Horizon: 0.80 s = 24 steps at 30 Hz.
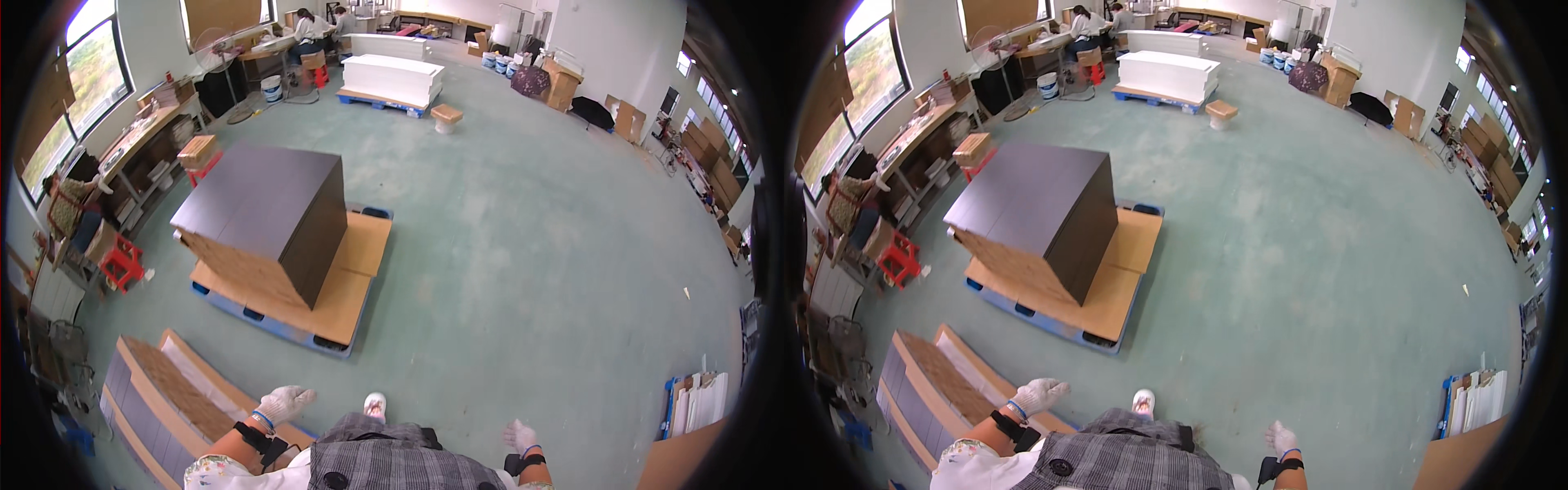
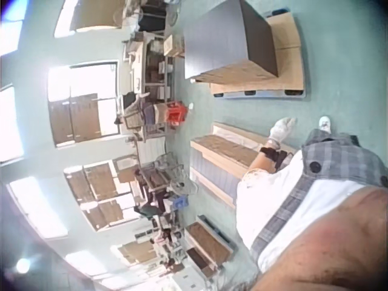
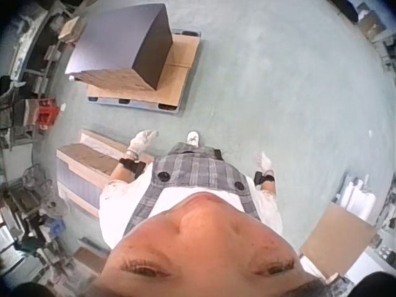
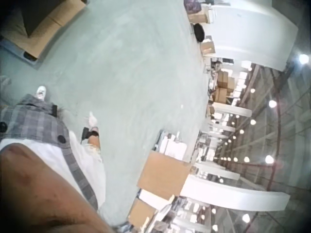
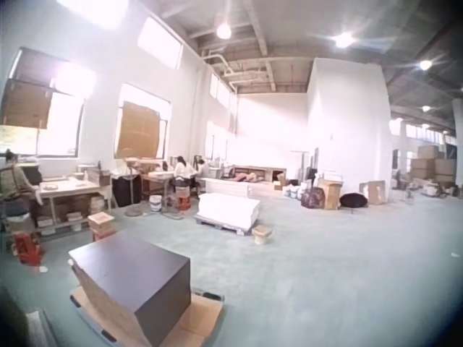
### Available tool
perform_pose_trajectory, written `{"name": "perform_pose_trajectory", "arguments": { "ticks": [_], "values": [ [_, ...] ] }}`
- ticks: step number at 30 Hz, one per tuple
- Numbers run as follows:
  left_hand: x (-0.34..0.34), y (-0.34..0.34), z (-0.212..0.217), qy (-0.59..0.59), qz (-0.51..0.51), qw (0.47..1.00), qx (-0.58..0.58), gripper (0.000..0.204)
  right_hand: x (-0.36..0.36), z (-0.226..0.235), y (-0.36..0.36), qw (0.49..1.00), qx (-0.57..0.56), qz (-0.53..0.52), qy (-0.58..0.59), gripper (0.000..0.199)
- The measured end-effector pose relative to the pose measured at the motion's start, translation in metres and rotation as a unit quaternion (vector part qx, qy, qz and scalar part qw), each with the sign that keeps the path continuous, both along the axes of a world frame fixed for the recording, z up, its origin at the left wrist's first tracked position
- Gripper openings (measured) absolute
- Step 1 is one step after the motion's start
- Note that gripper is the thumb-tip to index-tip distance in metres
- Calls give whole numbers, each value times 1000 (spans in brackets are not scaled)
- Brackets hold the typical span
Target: Picking up large dark boards from a workbench and stacking them onto a pallet in a manufacturing facility.
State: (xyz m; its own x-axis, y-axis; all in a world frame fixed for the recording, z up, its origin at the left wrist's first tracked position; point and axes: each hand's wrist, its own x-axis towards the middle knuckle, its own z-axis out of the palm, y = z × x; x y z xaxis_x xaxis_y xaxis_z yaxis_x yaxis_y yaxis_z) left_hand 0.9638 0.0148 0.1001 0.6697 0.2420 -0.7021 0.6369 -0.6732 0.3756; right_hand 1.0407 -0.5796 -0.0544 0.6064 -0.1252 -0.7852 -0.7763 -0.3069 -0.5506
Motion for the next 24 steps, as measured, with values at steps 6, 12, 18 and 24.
{"name": "perform_pose_trajectory", "arguments": {
  "ticks": [6, 12, 18, 24],
  "values": [
    [201, 15, 10, -118, -94, 987, -48, 50, 74, 11, -13, 984, -137, 4, 115, 53],
    [383, 8, 4, -21, -157, 984, -78, 56, 183, -13, -50, 959, -190, 27, 206, 48],
    [525, 34, 0, -34, -38, 998, -38, 62, 455, -34, -63, 954, -258, 151, -16, 38],
    [649, 67, -3, -46, -10, 998, -51, 59, 774, -11, 84, 969, -139, 128, -159, 50]
  ]
}}
